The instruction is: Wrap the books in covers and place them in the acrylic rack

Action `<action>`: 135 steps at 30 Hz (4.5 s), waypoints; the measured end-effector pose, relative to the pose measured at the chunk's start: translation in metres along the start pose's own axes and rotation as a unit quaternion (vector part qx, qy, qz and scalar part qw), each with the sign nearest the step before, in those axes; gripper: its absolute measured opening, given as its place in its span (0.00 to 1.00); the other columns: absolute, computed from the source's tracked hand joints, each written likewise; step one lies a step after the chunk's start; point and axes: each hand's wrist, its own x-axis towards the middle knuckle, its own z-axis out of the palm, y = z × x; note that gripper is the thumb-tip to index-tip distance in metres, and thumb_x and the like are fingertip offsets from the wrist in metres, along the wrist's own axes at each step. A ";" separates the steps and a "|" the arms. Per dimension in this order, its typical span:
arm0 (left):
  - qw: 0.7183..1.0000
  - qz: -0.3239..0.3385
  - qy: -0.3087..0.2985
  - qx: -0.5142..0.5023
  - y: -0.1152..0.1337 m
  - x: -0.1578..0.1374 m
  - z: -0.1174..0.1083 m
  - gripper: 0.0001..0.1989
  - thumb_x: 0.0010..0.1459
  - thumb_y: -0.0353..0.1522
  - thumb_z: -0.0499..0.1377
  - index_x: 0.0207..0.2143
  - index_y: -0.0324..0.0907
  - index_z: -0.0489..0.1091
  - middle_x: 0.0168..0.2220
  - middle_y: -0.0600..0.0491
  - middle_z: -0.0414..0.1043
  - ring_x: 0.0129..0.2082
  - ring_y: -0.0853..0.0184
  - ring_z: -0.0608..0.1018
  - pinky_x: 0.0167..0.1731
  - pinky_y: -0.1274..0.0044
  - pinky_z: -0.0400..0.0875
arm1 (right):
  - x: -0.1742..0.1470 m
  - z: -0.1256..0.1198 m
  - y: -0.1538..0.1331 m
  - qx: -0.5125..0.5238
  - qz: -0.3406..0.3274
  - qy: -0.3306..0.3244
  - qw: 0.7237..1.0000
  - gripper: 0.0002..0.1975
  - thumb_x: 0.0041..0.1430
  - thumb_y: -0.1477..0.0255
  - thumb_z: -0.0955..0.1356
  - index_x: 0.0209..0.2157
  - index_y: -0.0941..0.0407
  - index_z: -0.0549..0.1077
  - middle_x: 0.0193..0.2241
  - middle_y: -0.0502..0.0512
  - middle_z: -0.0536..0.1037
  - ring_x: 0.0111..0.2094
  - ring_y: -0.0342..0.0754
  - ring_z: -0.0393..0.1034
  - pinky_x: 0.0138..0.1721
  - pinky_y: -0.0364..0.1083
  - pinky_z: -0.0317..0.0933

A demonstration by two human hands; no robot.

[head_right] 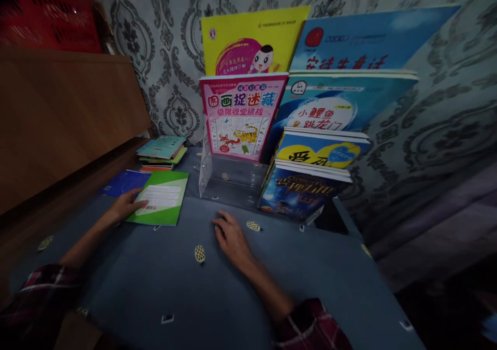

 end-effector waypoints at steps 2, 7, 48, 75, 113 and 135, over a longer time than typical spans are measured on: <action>0.999 -0.005 -0.037 0.006 0.003 -0.009 -0.004 0.47 0.46 0.55 0.63 0.61 0.35 0.69 0.22 0.56 0.71 0.26 0.59 0.76 0.23 0.74 0.65 | 0.000 0.000 -0.001 0.002 0.001 -0.002 1.000 0.14 0.67 0.74 0.63 0.47 0.55 0.80 0.57 0.65 0.75 0.58 0.59 0.72 0.59 0.60 0.68; 0.972 0.009 -0.032 0.231 0.030 -0.021 -0.014 0.28 0.59 0.50 0.57 0.55 0.43 0.75 0.38 0.46 0.80 0.40 0.52 0.81 0.35 0.70 0.72 | -0.001 0.000 0.000 0.003 0.009 -0.002 1.000 0.14 0.67 0.74 0.64 0.48 0.54 0.80 0.58 0.64 0.75 0.58 0.59 0.72 0.59 0.60 0.68; 0.925 0.218 -0.053 0.307 0.085 0.002 0.047 0.23 0.71 0.42 0.47 0.58 0.42 0.72 0.55 0.43 0.73 0.55 0.52 0.72 0.53 0.63 0.67 | 0.000 -0.002 -0.002 -0.003 0.008 -0.015 1.000 0.15 0.67 0.74 0.63 0.48 0.54 0.80 0.58 0.63 0.74 0.60 0.57 0.70 0.61 0.59 0.66; 0.882 0.153 -0.168 0.412 0.131 -0.081 0.046 0.23 0.68 0.43 0.43 0.50 0.44 0.72 0.43 0.44 0.79 0.39 0.52 0.82 0.35 0.68 0.71 | -0.055 -0.074 0.025 -0.013 0.054 0.034 0.998 0.14 0.65 0.78 0.64 0.47 0.56 0.79 0.55 0.64 0.77 0.56 0.54 0.74 0.57 0.56 0.68; 0.887 0.416 -0.147 0.136 0.224 -0.121 0.192 0.13 0.68 0.30 0.52 0.51 0.40 0.72 0.50 0.44 0.76 0.50 0.56 0.75 0.54 0.62 0.71 | -0.104 -0.134 0.069 -0.167 0.042 0.067 0.983 0.16 0.66 0.70 0.63 0.44 0.56 0.82 0.50 0.65 0.81 0.51 0.61 0.77 0.54 0.62 0.70; 0.919 0.377 -0.097 0.063 0.231 -0.143 0.225 0.15 0.67 0.27 0.49 0.49 0.42 0.72 0.48 0.46 0.73 0.48 0.56 0.73 0.51 0.62 0.69 | -0.161 -0.147 0.054 -0.210 0.116 0.084 0.967 0.18 0.67 0.72 0.62 0.55 0.57 0.74 0.54 0.67 0.73 0.55 0.61 0.68 0.58 0.63 0.65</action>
